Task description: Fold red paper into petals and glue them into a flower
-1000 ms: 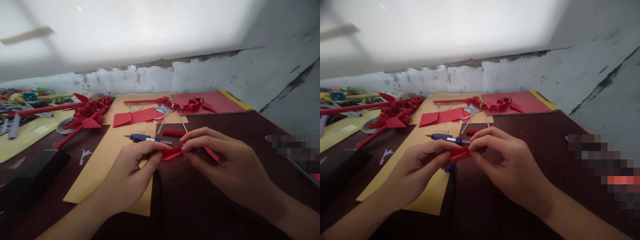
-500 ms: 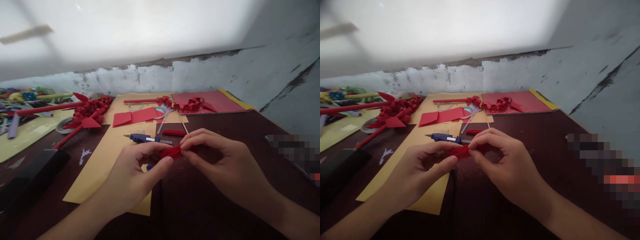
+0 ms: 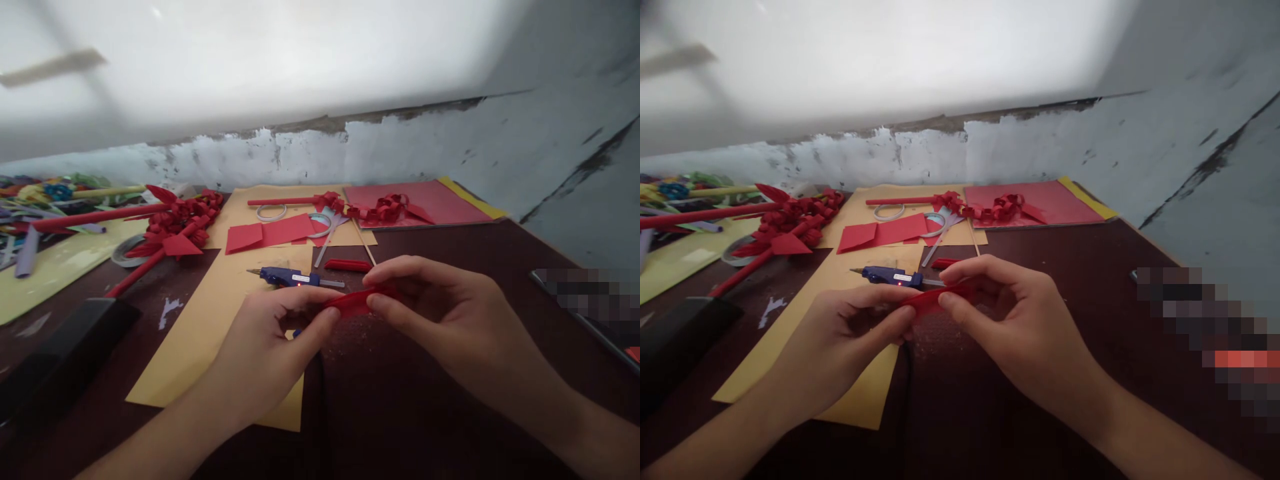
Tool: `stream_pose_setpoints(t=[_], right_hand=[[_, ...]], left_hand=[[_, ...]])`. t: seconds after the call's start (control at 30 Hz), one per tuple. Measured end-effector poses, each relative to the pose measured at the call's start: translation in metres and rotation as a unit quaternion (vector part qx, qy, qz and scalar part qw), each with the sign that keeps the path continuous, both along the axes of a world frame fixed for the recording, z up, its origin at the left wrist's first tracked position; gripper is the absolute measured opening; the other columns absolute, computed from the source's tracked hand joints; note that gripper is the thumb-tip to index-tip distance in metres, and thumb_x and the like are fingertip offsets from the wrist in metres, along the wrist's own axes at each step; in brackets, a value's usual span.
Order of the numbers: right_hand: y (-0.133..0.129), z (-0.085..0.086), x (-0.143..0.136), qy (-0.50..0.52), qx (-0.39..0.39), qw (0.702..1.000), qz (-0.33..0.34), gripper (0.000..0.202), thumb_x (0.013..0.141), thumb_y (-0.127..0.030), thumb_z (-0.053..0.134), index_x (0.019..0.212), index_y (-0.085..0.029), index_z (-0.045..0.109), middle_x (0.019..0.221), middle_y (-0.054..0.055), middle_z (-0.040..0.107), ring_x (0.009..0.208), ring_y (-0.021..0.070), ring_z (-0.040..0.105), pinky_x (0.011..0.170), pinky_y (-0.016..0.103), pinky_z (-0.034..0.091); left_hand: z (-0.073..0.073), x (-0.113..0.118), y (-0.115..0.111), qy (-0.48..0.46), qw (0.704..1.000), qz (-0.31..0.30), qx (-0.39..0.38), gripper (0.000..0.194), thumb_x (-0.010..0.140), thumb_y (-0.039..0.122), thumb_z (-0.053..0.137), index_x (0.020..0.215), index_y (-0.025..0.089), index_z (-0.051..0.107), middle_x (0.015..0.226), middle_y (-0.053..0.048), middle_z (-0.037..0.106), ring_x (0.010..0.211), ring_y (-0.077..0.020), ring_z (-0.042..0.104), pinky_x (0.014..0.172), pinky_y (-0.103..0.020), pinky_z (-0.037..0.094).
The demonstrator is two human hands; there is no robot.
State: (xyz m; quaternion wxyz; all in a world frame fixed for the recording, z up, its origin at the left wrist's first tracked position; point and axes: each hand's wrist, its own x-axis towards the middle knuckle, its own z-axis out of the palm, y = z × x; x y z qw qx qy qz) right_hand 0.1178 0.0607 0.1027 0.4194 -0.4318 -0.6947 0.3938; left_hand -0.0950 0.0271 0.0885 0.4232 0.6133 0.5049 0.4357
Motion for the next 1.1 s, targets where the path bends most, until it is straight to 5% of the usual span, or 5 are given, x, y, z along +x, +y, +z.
stream_pose_setpoints(t=[1.1], right_hand=[[0.0025, -0.0003, 0.0025, -0.046, -0.033, 0.998, 0.023, 0.013, 0.083, -0.027, 0.088, 0.094, -0.032, 0.086, 0.085, -0.006, 0.083, 0.075, 0.0134, 0.073, 0.069, 0.018, 0.055]], left_hand=[[0.0004, -0.0008, -0.0008, 0.017, 1.0, -0.014, 0.004, 0.02, 0.097, 0.021, 0.069, 0.108, 0.028, 0.084, 0.085, 0.004, 0.083, 0.075, -0.0105, 0.077, 0.068, -0.014, 0.06]])
